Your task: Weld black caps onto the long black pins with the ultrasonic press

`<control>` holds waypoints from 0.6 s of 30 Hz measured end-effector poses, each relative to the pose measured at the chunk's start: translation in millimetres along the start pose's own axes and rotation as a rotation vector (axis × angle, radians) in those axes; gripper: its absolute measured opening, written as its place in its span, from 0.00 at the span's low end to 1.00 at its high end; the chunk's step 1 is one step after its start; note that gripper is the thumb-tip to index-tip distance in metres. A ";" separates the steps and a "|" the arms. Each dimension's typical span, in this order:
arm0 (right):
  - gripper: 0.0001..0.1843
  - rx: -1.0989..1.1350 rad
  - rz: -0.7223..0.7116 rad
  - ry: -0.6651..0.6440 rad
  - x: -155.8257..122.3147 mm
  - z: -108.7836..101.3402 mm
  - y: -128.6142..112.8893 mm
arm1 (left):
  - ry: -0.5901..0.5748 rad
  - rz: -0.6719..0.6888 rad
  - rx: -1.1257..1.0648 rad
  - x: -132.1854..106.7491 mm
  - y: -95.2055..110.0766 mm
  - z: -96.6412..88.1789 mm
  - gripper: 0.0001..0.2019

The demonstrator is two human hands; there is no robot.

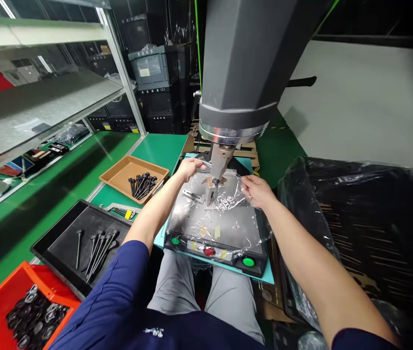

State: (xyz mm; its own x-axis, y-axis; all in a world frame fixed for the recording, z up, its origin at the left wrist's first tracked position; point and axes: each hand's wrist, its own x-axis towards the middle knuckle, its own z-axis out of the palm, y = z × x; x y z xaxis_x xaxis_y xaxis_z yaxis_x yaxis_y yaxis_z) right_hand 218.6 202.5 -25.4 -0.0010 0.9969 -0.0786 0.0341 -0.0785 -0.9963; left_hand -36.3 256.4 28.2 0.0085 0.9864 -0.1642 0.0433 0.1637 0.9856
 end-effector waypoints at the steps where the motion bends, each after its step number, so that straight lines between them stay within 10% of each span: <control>1: 0.26 -0.050 -0.017 0.027 4.4 -0.4 -0.2 | 0.013 -0.007 0.014 5.1 0.5 1.2 0.07; 18: 0.17 -0.838 -0.088 0.183 43.9 -9.1 -20.8 | 0.229 -0.112 0.302 40.0 -10.2 -22.5 0.14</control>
State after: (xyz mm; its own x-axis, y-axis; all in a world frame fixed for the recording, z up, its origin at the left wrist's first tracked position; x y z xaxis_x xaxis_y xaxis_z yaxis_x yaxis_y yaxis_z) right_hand 226.9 247.9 -7.8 0.1208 0.9898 0.0760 0.7679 -0.0446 -0.6390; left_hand -58.8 294.5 12.5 -0.2345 0.9461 -0.2232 0.3239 0.2925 0.8997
